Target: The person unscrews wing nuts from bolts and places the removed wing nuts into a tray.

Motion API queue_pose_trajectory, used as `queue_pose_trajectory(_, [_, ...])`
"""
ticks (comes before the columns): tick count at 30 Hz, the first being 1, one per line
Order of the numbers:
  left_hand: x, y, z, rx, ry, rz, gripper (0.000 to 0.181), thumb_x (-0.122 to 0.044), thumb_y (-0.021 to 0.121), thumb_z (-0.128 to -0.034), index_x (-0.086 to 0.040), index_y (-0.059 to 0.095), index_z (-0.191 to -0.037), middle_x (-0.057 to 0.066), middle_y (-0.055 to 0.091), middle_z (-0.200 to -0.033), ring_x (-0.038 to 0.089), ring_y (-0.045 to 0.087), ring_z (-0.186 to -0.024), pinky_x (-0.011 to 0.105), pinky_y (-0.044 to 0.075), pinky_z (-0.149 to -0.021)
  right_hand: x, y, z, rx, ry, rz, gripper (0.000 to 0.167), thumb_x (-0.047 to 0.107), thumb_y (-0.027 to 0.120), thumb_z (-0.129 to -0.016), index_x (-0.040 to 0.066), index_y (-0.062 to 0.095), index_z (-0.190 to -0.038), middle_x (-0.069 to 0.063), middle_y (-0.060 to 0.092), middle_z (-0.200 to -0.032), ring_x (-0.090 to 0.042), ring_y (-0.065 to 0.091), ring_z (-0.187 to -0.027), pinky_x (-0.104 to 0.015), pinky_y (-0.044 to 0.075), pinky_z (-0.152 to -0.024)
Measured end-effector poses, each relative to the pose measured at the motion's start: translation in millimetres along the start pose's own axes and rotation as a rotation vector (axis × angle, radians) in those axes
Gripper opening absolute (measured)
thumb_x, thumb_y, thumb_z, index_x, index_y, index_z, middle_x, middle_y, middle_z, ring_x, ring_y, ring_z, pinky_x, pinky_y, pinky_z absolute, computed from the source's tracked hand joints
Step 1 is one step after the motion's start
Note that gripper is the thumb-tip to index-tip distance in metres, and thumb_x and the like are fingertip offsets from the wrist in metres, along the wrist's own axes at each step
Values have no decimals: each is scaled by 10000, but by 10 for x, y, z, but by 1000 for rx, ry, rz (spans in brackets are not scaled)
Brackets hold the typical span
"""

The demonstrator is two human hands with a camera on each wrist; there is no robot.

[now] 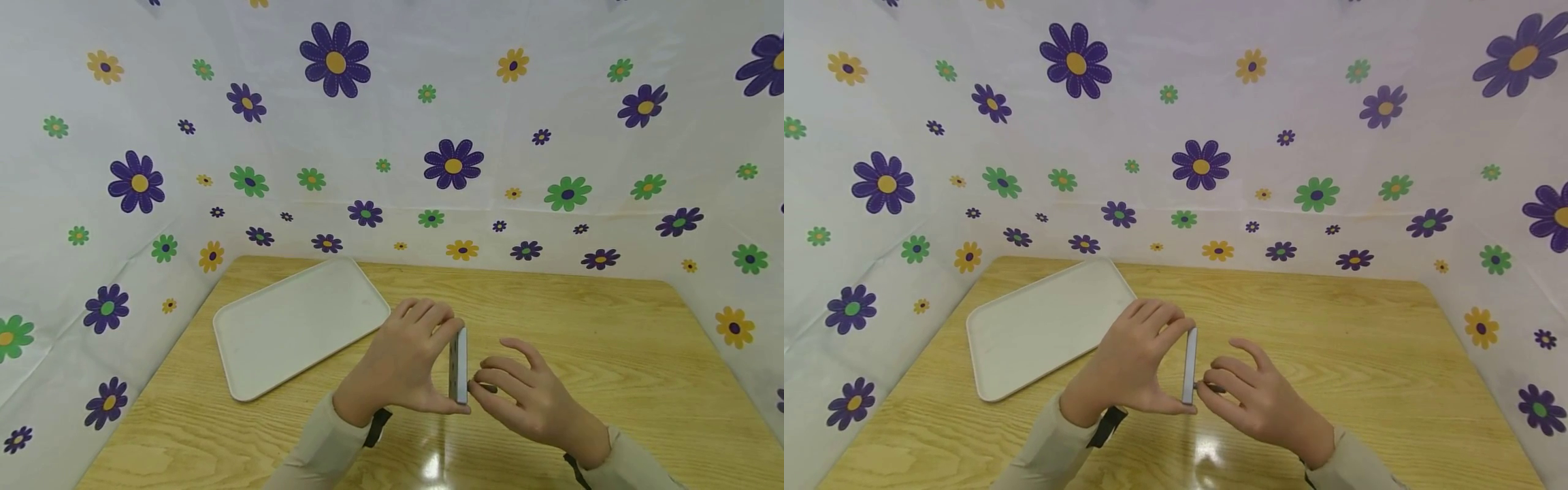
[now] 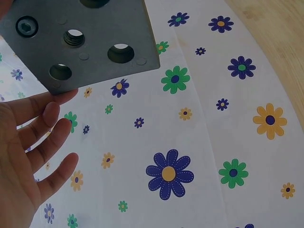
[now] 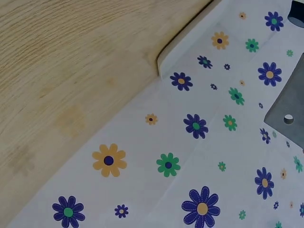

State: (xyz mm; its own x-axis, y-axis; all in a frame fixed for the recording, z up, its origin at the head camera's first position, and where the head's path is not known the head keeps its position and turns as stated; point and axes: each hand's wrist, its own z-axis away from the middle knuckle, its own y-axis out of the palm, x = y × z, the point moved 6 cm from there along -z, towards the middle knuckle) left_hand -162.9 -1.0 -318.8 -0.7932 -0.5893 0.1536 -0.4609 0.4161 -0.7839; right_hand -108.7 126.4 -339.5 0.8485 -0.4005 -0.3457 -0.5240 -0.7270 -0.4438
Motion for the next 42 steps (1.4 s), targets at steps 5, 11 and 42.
queue_pose_trajectory(5, [2, -8, -8, -10, 6, -3, 902, -864, 619, -454, -168, 605, -1028, -41, 549, -978, 135, 532, -922, 322, 456, -854, -121, 49, 75, 72, 188, -234, 278, 283, 481, -950, 76, 658, -895, -31, 634, -859, -176, 585, -813, -439, 361, -946])
queue_pose_trajectory(11, [4, -5, -7, -15, 14, -14, 904, -869, 609, -461, -166, 604, -1028, -40, 551, -979, 136, 537, -925, 324, 457, -855, -233, 96, 121, 157, 383, -458, 217, 266, 480, -962, 113, 633, -969, 10, 616, -955, -131, 552, -916, -367, 322, -1031])
queue_pose_trajectory(42, [0, -14, 2, 7, 8, -5, 893, -862, 620, -460, -174, 600, -1029, -45, 544, -982, 135, 531, -924, 321, 455, -860, -269, 100, 141, 187, 441, -383, 238, 361, 574, -905, 135, 647, -924, 35, 619, -907, -130, 548, -891, -355, 302, -1046])
